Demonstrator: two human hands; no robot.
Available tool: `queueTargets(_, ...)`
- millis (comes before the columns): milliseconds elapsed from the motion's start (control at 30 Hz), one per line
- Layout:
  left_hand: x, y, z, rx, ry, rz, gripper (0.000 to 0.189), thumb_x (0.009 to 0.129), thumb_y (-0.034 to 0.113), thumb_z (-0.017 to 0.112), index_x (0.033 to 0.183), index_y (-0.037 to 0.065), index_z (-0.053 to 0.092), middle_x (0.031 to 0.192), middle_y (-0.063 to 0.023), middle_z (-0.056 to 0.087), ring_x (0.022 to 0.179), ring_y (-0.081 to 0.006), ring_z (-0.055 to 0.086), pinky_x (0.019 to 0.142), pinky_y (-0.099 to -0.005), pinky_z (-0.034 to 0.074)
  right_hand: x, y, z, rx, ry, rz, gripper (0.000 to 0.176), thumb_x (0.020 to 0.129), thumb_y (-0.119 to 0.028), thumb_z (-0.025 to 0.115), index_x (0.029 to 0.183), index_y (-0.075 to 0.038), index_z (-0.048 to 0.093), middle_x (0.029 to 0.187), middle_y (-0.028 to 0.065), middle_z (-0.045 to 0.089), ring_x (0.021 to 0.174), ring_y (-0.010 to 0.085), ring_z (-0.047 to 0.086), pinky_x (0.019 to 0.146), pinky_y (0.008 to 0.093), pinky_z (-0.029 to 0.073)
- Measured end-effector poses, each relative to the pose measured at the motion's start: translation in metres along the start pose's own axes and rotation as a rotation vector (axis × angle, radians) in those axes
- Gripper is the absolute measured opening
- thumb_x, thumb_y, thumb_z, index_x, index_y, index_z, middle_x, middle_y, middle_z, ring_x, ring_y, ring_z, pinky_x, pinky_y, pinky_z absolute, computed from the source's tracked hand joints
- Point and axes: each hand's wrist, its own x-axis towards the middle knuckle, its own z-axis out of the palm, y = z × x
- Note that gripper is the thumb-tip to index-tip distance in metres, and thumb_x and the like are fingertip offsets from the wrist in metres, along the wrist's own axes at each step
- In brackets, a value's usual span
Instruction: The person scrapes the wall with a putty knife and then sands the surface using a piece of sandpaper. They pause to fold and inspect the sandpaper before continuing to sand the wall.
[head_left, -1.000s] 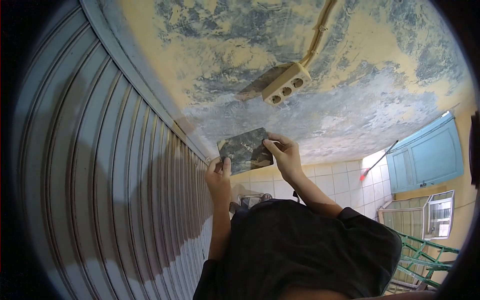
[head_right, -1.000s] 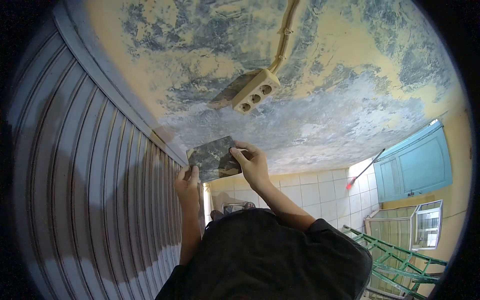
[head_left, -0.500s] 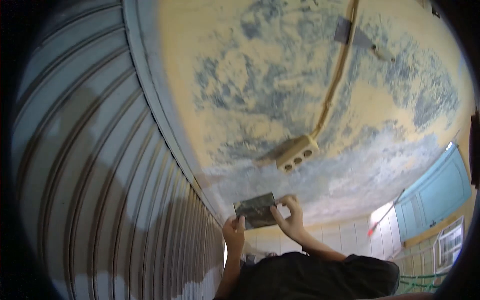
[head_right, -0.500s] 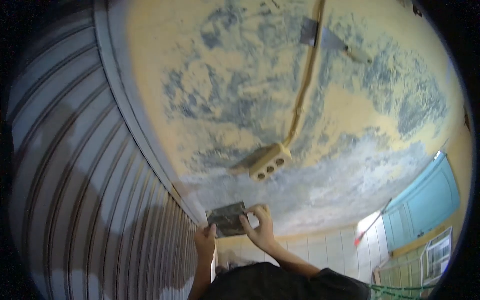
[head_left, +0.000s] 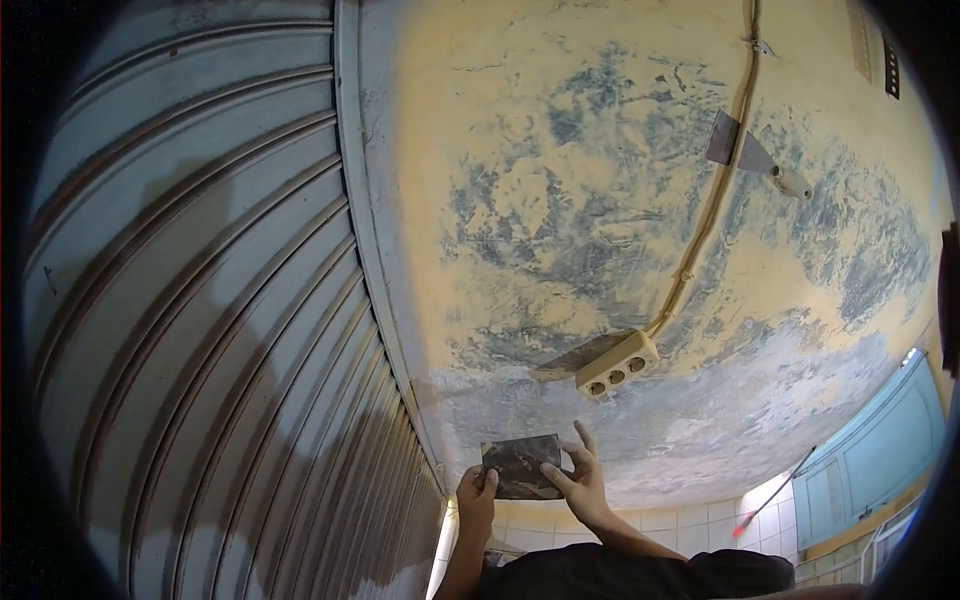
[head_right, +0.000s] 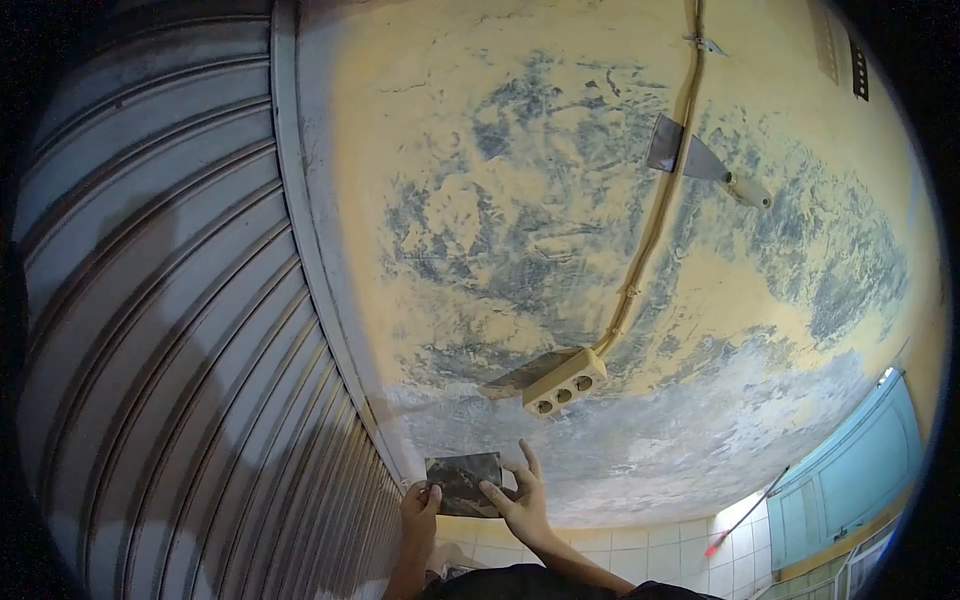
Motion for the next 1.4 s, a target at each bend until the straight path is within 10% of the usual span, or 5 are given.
queueTargets(200, 0.004, -0.016, -0.008, -0.262, 0.07, -0.195, 0.019, 0.104, 0.014, 0.062, 0.116, -0.001, 0.061, 0.097, -0.005, 0.07, 0.087, -0.0107, 0.065, 0.079, -0.0255, 0.052, -0.001, -0.009, 0.007, 0.323, -0.135, 0.113, 0.084, 0.089, 0.003, 0.075, 0.157, 0.0, 0.025, 0.159, 0.0198, 0.035, 0.144, 0.0282, 0.04, 0.115, 0.0426, 0.041)
queueTargets(433, 0.002, -0.007, -0.007, -0.525, -0.019, -0.289, 0.024, 0.104, 0.015, 0.061, 0.12, -0.003, 0.058, 0.102, -0.0104, 0.069, 0.093, -0.0186, 0.069, 0.084, -0.0328, 0.056, -0.017, 0.011, 0.022, 0.007, -0.282, 0.067, 0.089, 0.084, -0.007, 0.084, 0.154, 0.0, 0.029, 0.153, 0.0199, 0.043, 0.133, 0.0263, 0.052, 0.11, 0.0379, 0.044)
queueTargets(733, -0.003, -0.019, -0.02, -0.191, -0.176, -0.408, 0.035, 0.102, 0.024, 0.065, 0.125, -0.002, 0.057, 0.109, -0.0124, 0.07, 0.104, -0.0218, 0.068, 0.095, -0.0404, 0.056, -0.018, -0.009, 0.046, -0.341, -0.11, -0.138, 0.034, 0.094, -0.007, 0.072, 0.127, -0.006, 0.065, 0.119, 0.0154, 0.07, 0.099, 0.0292, 0.072, 0.08, 0.0369, 0.06)
queueTargets(1167, 0.012, 0.008, -0.05, -0.412, -0.153, -0.557, 0.036, 0.105, 0.025, 0.059, 0.119, -0.008, 0.062, 0.112, -0.0186, 0.068, 0.098, -0.0276, 0.07, 0.083, -0.0389, 0.061, -0.024, 0.043, 0.035, -0.799, -0.468, -0.524, 0.045, 0.082, 0.003, 0.065, 0.125, -0.009, 0.069, 0.128, 0.0116, 0.065, 0.129, 0.031, 0.055, 0.107, 0.0478, 0.045)
queueTargets(1400, 0.018, -0.039, -0.075, -0.029, -0.105, -0.411, 0.033, 0.099, 0.019, 0.069, 0.116, -0.009, 0.07, 0.101, -0.0125, 0.073, 0.085, -0.0197, 0.071, 0.078, -0.0295, 0.059, -0.024, 0.024, 0.036, -0.702, -0.784, -0.482, 0.054, 0.087, -0.03, 0.071, 0.134, -0.007, 0.061, 0.143, 0.0162, 0.05, 0.141, 0.0393, 0.041, 0.114, 0.0529, 0.034)
